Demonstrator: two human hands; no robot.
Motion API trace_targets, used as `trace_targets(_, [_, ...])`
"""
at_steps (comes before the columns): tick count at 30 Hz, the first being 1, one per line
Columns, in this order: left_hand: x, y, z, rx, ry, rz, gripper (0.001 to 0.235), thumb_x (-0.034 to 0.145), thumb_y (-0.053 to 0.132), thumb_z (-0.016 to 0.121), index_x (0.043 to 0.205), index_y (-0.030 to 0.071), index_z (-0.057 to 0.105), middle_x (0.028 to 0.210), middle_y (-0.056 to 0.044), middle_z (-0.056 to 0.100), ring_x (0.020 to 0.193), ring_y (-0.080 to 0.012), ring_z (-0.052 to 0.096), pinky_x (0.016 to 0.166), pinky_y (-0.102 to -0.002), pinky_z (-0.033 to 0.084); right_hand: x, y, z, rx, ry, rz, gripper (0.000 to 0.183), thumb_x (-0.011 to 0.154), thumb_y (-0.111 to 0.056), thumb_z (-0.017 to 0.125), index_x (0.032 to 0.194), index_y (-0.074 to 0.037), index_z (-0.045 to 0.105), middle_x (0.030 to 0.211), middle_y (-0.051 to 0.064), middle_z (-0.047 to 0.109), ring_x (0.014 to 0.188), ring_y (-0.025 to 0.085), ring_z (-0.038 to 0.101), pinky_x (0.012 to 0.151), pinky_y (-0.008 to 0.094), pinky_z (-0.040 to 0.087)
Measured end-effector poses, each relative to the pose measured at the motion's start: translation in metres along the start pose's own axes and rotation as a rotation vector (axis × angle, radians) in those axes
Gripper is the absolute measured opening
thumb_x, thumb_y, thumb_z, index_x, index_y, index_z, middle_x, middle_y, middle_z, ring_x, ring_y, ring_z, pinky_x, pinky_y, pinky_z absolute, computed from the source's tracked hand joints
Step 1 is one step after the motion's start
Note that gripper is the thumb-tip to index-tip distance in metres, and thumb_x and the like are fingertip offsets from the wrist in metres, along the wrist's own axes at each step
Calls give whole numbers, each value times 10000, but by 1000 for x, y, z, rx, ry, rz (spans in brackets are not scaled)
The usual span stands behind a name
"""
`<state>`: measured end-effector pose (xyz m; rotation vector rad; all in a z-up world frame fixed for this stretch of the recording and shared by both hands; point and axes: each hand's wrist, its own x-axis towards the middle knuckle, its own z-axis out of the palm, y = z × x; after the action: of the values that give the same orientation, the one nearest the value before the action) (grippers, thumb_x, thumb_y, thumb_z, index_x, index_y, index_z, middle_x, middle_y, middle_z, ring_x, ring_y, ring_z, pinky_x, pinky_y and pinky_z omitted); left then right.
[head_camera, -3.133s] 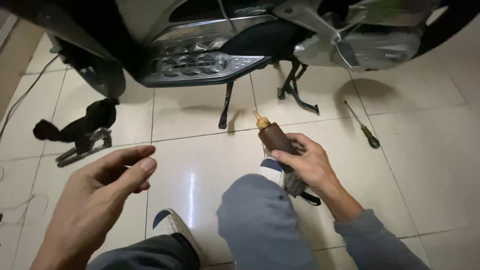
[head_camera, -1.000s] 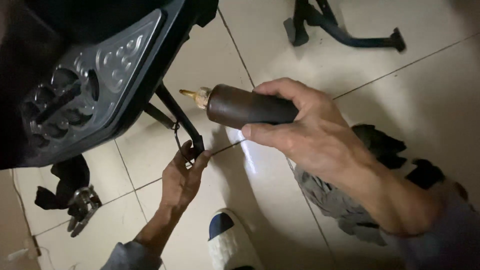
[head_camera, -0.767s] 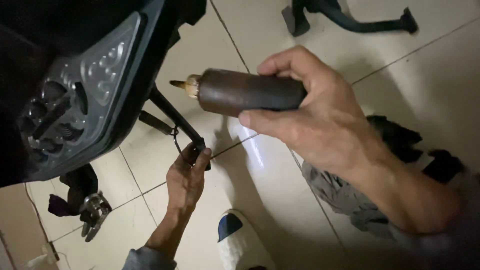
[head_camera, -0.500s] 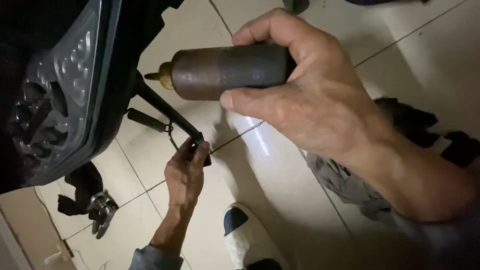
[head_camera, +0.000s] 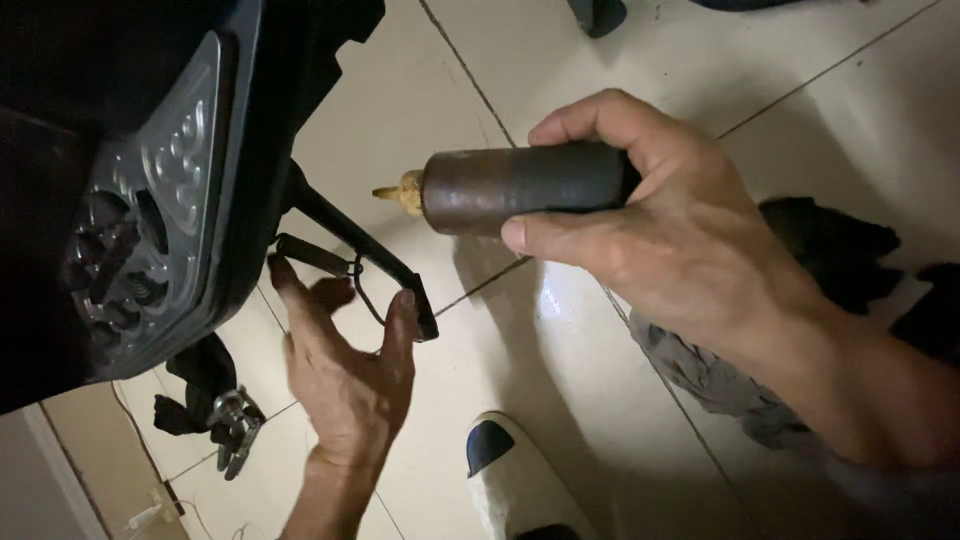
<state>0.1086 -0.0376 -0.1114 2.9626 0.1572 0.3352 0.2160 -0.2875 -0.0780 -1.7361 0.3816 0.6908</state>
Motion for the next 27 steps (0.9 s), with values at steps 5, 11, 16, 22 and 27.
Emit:
trace_targets(5, [23, 14, -10, 124, -42, 37, 896, 875, 392, 787, 1436, -119, 311, 1083, -172, 684, 990, -340, 690, 870, -537, 486, -3, -2, -3, 71, -30, 38, 431, 643, -252, 869, 1054, -269, 741, 926, -78, 648, 848, 78, 596, 716, 211, 454])
trace_targets(11, [39, 2, -3, 244, -66, 28, 995, 909, 447, 831, 1547, 3, 209, 1094, -254, 724, 853, -443, 714, 719, -576, 554, -1, 1, -8, 51, -41, 57, 429, 653, -256, 853, 1067, -268, 740, 912, -61, 648, 831, 91, 585, 710, 215, 443])
trace_targets(16, [44, -3, -1, 285, 36, 132, 794, 845, 369, 882, 1408, -25, 485, 1178, -219, 724, 973, -400, 705, 682, -506, 574, -2, -1, -11, 74, -52, 107, 423, 654, -256, 848, 1063, -274, 744, 857, -71, 641, 782, 87, 567, 708, 209, 424])
trace_targets(22, [48, 8, -7, 487, -36, 108, 994, 893, 489, 842, 1627, 81, 310, 986, -151, 743, 863, -386, 717, 635, -501, 575, -2, 0, -10, 83, -49, 91, 454, 642, -257, 857, 1082, -276, 745, 914, -64, 670, 835, 88, 607, 712, 212, 459])
trace_targets(27, [33, 11, -5, 163, -13, 84, 828, 927, 315, 783, 1528, -40, 338, 1177, -241, 621, 975, -425, 672, 795, -527, 551, -3, -10, -3, 54, -34, 48, 433, 637, -310, 816, 1061, -304, 730, 958, -84, 684, 884, 90, 621, 749, 225, 480])
